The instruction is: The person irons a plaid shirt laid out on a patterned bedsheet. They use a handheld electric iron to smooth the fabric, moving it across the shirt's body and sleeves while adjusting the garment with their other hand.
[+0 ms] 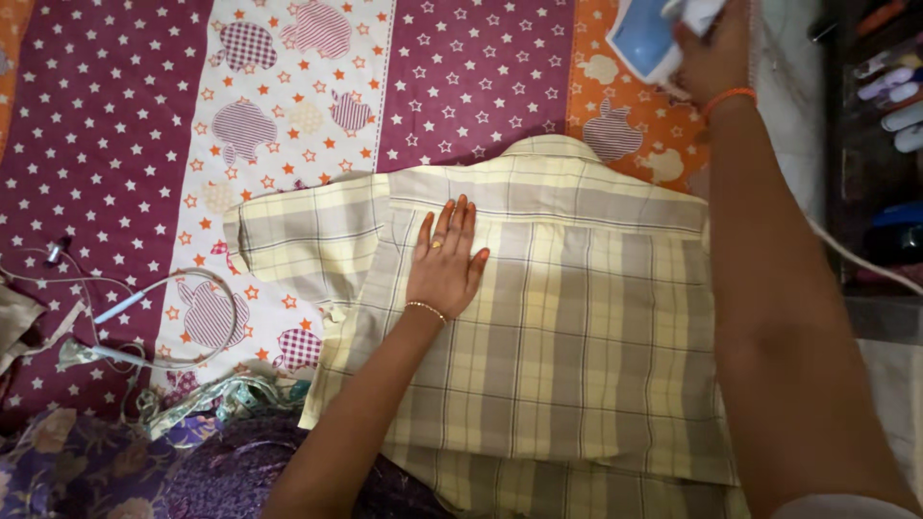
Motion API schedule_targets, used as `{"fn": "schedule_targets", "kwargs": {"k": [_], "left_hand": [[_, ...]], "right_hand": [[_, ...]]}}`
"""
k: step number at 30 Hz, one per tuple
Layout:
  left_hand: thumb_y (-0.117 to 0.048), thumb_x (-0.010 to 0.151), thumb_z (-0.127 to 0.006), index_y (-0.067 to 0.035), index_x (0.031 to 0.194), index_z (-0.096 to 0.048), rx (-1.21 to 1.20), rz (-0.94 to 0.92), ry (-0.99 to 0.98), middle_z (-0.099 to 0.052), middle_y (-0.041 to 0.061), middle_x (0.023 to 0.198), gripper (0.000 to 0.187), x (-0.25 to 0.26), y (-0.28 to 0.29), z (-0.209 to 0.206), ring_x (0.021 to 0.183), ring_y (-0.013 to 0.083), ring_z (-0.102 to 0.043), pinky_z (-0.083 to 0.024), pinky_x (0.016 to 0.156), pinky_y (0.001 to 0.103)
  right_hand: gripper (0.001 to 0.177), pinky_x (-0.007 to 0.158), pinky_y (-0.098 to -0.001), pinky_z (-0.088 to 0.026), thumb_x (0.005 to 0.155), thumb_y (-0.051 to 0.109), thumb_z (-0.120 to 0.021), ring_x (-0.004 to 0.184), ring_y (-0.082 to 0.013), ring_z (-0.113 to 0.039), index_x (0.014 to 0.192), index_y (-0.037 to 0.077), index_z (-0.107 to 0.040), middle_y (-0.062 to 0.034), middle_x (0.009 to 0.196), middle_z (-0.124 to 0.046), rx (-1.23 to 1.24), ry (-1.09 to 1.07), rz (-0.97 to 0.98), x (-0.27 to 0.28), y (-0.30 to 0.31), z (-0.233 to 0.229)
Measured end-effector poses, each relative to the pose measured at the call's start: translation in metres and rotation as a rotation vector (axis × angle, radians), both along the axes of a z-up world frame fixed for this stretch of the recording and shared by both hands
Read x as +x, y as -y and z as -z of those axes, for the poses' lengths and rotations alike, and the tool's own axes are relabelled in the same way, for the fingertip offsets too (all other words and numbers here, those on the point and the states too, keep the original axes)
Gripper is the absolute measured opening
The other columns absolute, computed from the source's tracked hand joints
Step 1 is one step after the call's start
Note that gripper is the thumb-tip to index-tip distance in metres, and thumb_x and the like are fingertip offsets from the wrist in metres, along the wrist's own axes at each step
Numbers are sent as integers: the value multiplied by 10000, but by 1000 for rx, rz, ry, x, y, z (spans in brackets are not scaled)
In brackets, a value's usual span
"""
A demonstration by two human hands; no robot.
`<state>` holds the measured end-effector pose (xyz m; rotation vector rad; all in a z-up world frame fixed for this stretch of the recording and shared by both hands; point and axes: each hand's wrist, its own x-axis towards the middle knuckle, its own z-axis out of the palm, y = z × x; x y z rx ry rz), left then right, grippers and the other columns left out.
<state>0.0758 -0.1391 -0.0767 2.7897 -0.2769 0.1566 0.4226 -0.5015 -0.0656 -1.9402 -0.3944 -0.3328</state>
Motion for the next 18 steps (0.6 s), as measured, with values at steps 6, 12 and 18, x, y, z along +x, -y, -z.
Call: {"fn": "schedule_targets", "kwargs": {"k": [6, 12, 18], "left_hand": [[-432, 1073, -298, -16, 1620, -196, -8, 2, -33, -210, 139, 1698, 696, 1, 0, 4, 1569, 283, -180, -93, 1268, 477], [-417, 1067, -349, -16, 1607, -181, -7, -30, -60, -181, 143, 1697, 693, 3, 3, 5, 1570, 294, -165, -80, 1261, 489], [-386, 1026, -452, -5, 1625, -137, 27, 92, -134, -127, 158, 1702, 776, -25, 29, -22, 1550, 305, -134, -93, 1246, 499]], "right_hand": [[547, 1211, -499, -368, 1041, -49, -639, 1423, -480, -461, 1541, -74, -418, -315, 1527, -484, -531, 307, -70, -98, -2, -104], [696, 1005, -526, -436, 897, 89, -680, 1151, -428, -554, 1547, 94, -432, -268, 1249, -581, -1057, -58, -166, -265, -1, -197], [636, 918, -411, -530, 932, 277, -595, 975, -283, -672, 1544, 314, -426, -124, 1062, -639, -1116, -460, -368, -360, -2, -189]]}}
